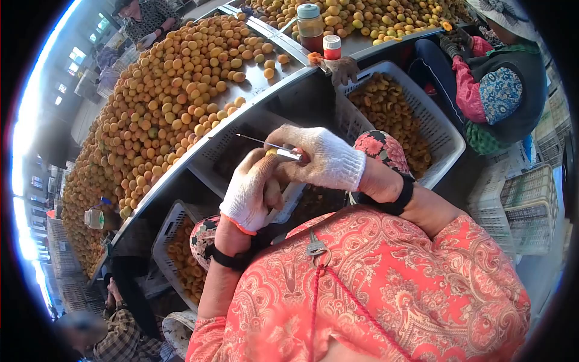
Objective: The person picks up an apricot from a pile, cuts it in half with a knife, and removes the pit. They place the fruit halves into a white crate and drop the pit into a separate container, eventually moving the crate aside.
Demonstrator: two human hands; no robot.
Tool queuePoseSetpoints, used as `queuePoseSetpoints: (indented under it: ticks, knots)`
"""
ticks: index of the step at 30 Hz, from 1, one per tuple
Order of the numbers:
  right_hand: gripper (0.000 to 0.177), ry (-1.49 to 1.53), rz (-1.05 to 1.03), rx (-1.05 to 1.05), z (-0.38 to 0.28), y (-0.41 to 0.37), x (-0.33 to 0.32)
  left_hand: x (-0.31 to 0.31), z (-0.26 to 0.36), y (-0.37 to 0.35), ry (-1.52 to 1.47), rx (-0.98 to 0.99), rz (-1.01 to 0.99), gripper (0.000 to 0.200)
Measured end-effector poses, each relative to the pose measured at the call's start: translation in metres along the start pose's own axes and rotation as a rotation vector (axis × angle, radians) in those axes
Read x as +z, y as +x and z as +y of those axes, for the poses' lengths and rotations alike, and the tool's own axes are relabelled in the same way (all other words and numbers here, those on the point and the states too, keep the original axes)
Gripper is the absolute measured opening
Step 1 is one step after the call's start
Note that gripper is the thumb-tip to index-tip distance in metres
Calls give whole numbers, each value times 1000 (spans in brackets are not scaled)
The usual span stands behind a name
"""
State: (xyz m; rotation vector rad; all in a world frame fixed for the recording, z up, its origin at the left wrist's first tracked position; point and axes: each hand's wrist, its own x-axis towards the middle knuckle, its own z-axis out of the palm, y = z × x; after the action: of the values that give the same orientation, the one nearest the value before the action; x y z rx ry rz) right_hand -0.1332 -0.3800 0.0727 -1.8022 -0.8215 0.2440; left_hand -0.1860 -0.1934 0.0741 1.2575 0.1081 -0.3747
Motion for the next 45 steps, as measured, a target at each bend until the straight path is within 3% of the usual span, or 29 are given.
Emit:
queuePoseSetpoints:
  ticks: [1,5,7,9,13,15,20,23,25,27,28,29,31,32,33,35,36,39,43,45]
  knots:
    - [33,-45,59,-44,0,0,-1,5,4,-4,130,10,-1,30]
    - [32,19,46,-37,5,0,0,18,-1,-5,35,81,22,29]
    - [31,6,66,-67,6,-3,-2,21,-5,-1,148,85,77,25]
    - [30,0,87,-88,6,-6,-3,27,-2,-4,-152,-3,55,21]
    - [29,-93,118,-81,5,-10,-1,28,-15,2,-219,-23,114,19]
    - [29,-110,163,-177,10,-11,1,26,-18,2,-164,-20,90,18]
    - [28,-54,113,-45,4,-17,2,32,-21,-3,-141,-8,153,13]
    - [29,-50,208,-148,15,-14,9,23,-28,3,-287,11,101,14]
    - [27,-63,196,-72,9,-16,9,31,-22,4,-145,32,138,16]
    - [30,265,190,16,10,-15,8,34,-20,5,23,128,195,18]
    - [33,301,191,26,10,-15,8,30,-13,-2,-205,39,94,24]
    - [33,303,186,24,7,-15,9,33,-17,-2,-206,42,99,24]
    - [34,429,246,220,1,-15,10,40,-29,4,207,326,247,29]
    - [33,344,309,201,-2,-14,13,28,-35,6,524,426,259,34]
    - [33,343,306,199,0,-12,14,28,-34,4,523,429,262,34]
    - [34,362,303,338,6,-8,15,32,-31,-1,921,706,285,37]
    - [35,395,292,323,5,-8,16,33,-30,-4,896,640,271,37]
    - [35,555,305,313,2,-3,18,34,-37,2,801,698,347,35]
    - [32,408,389,210,17,12,26,23,-47,24,709,815,375,34]
    - [29,359,489,46,23,19,30,25,-47,28,451,537,402,37]
